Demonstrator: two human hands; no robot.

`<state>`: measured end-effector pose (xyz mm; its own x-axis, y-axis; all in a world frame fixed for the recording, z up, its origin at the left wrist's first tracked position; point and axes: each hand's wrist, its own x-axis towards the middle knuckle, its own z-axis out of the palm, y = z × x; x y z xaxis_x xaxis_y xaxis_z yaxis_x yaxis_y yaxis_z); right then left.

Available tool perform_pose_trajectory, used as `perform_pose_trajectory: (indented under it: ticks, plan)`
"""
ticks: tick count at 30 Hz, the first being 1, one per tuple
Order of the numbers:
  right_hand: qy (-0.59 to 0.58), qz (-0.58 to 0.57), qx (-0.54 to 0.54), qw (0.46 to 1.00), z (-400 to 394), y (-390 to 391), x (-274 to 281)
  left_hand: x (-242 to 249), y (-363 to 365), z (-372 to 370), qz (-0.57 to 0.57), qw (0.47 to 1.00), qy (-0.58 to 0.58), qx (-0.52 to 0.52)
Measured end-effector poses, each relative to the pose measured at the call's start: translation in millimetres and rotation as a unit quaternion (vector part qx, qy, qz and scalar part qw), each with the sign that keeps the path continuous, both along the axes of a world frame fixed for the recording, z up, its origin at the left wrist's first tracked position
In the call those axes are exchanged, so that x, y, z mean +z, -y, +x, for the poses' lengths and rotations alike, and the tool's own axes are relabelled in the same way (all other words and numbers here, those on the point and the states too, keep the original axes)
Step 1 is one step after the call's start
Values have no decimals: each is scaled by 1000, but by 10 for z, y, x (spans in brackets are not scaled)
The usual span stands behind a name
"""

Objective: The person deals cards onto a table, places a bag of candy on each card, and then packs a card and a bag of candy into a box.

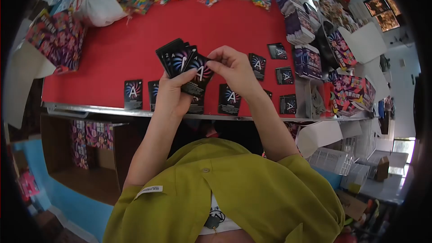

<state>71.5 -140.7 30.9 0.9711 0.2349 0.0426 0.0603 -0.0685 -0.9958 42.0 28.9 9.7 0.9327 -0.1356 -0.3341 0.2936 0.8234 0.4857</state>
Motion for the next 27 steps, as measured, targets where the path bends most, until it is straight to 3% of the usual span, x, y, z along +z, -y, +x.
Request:
perform_pose_trajectory:
  ticks: [2, 5, 7, 9, 10, 12, 13, 14, 17, 19, 21, 24, 25, 27]
  plan:
    - [-44, 15, -7, 999, 40, 132, -36, -43, -4, 26, -30, 998, -46, 38]
    - [-9, 59, -143, 988, 378, 699, -128, -69, -139, 62, -16, 998, 19, 61]
    - [-15, 33, -229, 973, 742, 1235, -250, 9, -165, 78, -5, 998, 14, 68]
    - [13, -98, -313, 944, 1174, 1704, -434, -5, -183, 76, 15, 997, -12, 74]
    - [17, -95, -313, 945, 1390, 1894, -556, 15, -151, 51, 18, 997, -17, 79]
    - [58, -381, -368, 846, 1703, 2063, -639, -8, -107, 27, 19, 997, -22, 76]
    - [60, -379, -368, 847, 1744, 2045, -663, -24, -94, 4, 20, 997, -35, 71]
    - [44, -449, -393, 802, 1770, 2005, -715, -24, -90, -17, 34, 997, -28, 69]
    - [80, -676, -410, 606, 1776, 1883, -754, -25, -135, -49, 64, 995, -33, 64]
    - [95, -695, -386, 599, 1679, 1718, -694, -50, -154, -50, 63, 996, -41, 45]
    - [140, -656, -358, 650, 1605, 1539, -610, -47, -123, -54, 50, 998, -34, 31]
    - [289, -388, -227, 846, 1222, 940, -429, -39, -20, -57, 40, 999, -22, 24]
    - [220, -269, -138, 928, 919, 610, -207, -7, 25, -60, 34, 999, -16, 10]
    - [137, -159, -7, 978, 375, 211, 93, -26, 120, -66, 52, 998, -7, -30]
